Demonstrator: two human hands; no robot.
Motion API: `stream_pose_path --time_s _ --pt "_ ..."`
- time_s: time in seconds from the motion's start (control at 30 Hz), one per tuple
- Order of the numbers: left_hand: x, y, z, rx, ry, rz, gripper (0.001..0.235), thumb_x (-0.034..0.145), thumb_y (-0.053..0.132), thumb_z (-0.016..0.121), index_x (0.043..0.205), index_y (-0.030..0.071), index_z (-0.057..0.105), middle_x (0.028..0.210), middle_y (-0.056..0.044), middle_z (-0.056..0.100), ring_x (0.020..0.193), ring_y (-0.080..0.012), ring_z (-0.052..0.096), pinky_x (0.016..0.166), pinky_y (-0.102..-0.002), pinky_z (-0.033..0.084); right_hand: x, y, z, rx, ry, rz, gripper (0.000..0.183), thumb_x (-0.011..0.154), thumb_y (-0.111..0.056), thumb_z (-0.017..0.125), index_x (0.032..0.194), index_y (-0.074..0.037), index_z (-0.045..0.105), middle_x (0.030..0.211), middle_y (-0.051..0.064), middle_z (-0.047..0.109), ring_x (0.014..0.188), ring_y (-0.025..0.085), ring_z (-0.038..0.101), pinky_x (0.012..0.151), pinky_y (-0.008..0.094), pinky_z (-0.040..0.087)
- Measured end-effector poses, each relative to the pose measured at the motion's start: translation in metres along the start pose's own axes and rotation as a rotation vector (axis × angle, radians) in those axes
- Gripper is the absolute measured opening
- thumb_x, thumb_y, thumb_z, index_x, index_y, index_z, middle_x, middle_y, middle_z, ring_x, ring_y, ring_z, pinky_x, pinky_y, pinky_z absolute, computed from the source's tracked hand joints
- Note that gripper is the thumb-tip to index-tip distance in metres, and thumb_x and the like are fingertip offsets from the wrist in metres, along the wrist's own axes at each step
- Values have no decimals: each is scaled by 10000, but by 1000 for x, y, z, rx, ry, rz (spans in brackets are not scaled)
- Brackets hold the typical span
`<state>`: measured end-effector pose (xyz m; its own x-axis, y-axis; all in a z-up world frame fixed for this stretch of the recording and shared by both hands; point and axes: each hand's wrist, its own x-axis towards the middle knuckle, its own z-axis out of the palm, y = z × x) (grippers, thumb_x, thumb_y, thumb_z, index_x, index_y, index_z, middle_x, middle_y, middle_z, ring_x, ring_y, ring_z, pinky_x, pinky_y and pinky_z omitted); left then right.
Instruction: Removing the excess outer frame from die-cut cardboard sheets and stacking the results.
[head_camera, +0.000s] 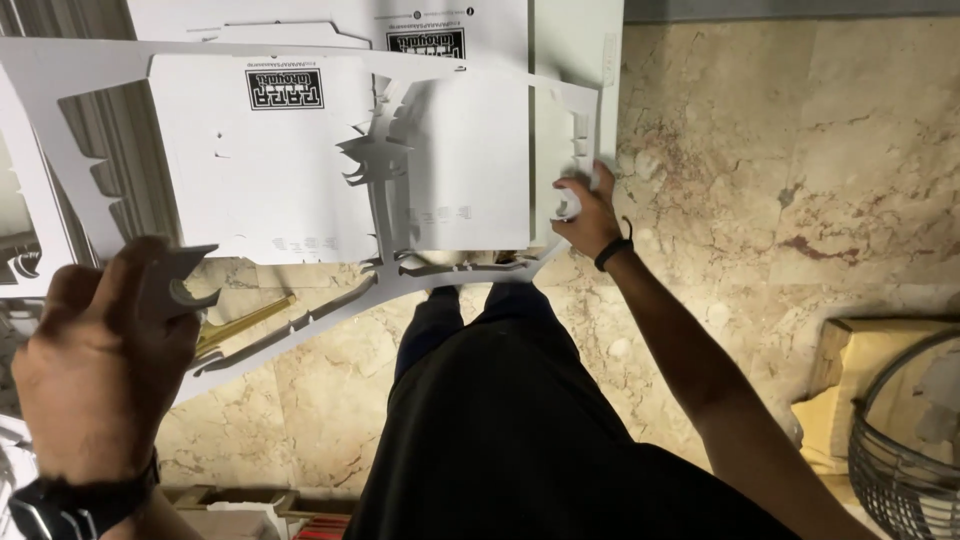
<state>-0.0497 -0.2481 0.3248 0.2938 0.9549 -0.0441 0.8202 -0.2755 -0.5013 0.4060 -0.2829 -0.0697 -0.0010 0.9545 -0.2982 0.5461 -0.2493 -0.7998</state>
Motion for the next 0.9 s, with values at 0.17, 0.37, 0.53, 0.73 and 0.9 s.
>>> stream_pose_path --time_s 0.17,0.37,0.53,0.73,0.9 --pt "-33 5 -4 4 -41 -166 417 1005 389 730 1413 451 667 1094 40 725 699 -157 700 499 -325 585 -21 -16 -12 45 83 131 790 766 19 749 1474 -221 492 1353 215 497 1234 409 566 929 435 544" --pt "-85 4 2 -92 -120 -282 716 948 327 713 1606 524 511 1183 36 694 647 -230 723 446 -376 566 -73 -23 -27 -9 324 -8 575 793 73 629 1320 -155 595 1329 167 470 1297 330 493 839 368 579" --pt "-136 -9 25 -130 -66 -350 734 866 300 732 1563 481 587 1170 62 695 761 -165 730 502 -367 590 -111 -49 -55 -31 391 -29 697 828 104 674 1464 -120 497 1459 211 523 914 243 593 692 330 556" --pt "-208 -18 54 -214 51 -418 684 920 314 792 1574 430 631 1093 22 678 713 -172 689 507 -386 598 -143 -121 -87 -196 208 32 713 809 57 712 1468 -134 516 1291 108 644 666 186 498 598 333 479" --pt "-273 -44 50 -324 28 -476 750 888 363 818 1611 375 617 1093 -46 654 757 -195 678 612 -424 645 -151 -179 -94 -450 165 -153 642 853 -2 744 1458 -82 547 1231 248 624 786 232 621 623 316 572"
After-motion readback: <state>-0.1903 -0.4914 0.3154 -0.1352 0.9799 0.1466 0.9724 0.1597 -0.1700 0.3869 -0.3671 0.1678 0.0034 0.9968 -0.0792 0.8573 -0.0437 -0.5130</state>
